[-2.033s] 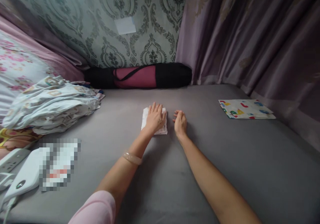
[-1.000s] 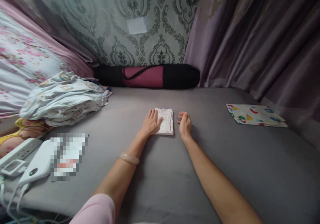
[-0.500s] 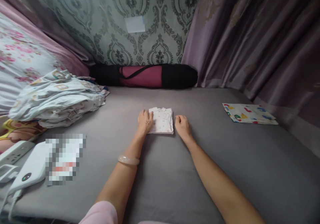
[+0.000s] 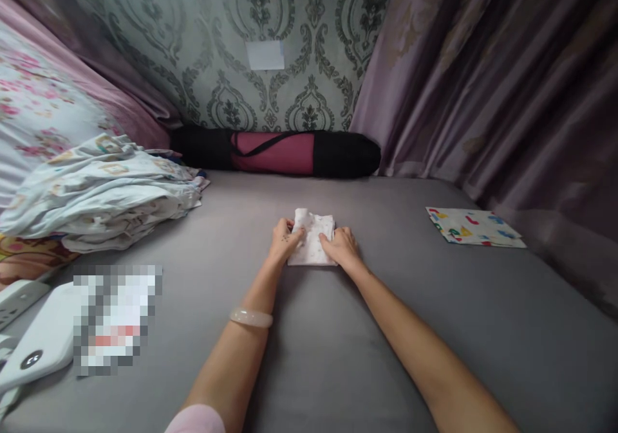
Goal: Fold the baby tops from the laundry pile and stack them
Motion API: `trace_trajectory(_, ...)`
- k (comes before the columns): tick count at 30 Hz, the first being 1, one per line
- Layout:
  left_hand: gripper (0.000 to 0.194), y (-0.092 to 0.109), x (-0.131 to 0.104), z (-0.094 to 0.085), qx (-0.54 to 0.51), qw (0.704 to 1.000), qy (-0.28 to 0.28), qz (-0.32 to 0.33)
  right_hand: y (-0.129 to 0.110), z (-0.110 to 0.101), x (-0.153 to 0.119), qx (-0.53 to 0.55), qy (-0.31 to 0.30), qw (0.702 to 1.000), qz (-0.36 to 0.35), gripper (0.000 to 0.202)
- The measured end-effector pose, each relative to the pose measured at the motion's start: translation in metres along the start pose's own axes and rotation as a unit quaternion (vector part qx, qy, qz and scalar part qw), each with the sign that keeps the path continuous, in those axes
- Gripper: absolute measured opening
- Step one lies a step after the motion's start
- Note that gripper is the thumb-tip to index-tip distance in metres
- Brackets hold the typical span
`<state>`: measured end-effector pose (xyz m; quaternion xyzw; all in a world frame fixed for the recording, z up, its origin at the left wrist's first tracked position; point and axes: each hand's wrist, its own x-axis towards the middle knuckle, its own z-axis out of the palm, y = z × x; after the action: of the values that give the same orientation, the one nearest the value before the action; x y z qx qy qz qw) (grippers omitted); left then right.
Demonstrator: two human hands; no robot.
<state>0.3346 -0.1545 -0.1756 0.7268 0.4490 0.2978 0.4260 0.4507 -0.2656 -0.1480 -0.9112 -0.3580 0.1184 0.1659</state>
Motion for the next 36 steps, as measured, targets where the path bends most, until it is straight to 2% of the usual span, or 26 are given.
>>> trace_trajectory(2, 0.024, 0.002, 0.0, 0.002, -0.124, 0.992, -0.026, -0.005, 0.003, 0.002, 0.002, 0.012, 0.002, 1.0, 0.0, 0.049)
trace_trajectory(5, 0.038, 0.008, -0.003, 0.0, -0.257, 0.964, -0.052, -0.039, 0.007, 0.004, 0.002, 0.031, 0.004, 1.0, -0.004, 0.044)
trace_trajectory(8, 0.057, 0.016, -0.007, -0.005, -0.35, 0.931, -0.075, -0.069, 0.009, 0.005, 0.002, 0.049, 0.009, 0.999, -0.006, 0.042)
trace_trajectory(11, 0.07, 0.024, -0.009, -0.01, -0.403, 0.908, -0.094, -0.064, 0.01, 0.005, 0.001, 0.078, 0.016, 0.997, -0.014, 0.039)
trace_trajectory(16, 0.071, 0.03, -0.01, -0.013, -0.413, 0.905, -0.095, -0.042, 0.019, 0.004, -0.001, 0.15, 0.022, 0.988, -0.037, 0.027)
trace_trajectory(20, 0.057, 0.034, -0.014, -0.016, -0.404, 0.903, -0.143, -0.016, 0.027, 0.005, 0.0, 0.226, 0.025, 0.971, -0.068, 0.02)
trace_trajectory(22, 0.05, 0.035, -0.015, -0.018, -0.391, 0.905, -0.167, -0.02, 0.029, 0.007, 0.001, 0.259, 0.03, 0.962, -0.081, 0.018)
trace_trajectory(27, 0.049, 0.035, -0.017, -0.019, -0.387, 0.907, -0.166, -0.029, 0.032, 0.008, 0.0, 0.313, 0.031, 0.944, -0.102, 0.017)
trace_trajectory(33, 0.05, 0.043, -0.02, -0.015, -0.408, 0.898, -0.162, -0.022, 0.037, 0.008, -0.002, 0.395, -0.011, 0.916, -0.071, 0.018)
trace_trajectory(36, 0.052, 0.049, -0.022, -0.012, -0.415, 0.898, -0.141, -0.035, 0.038, 0.007, -0.002, 0.469, -0.034, 0.882, -0.02, 0.025)
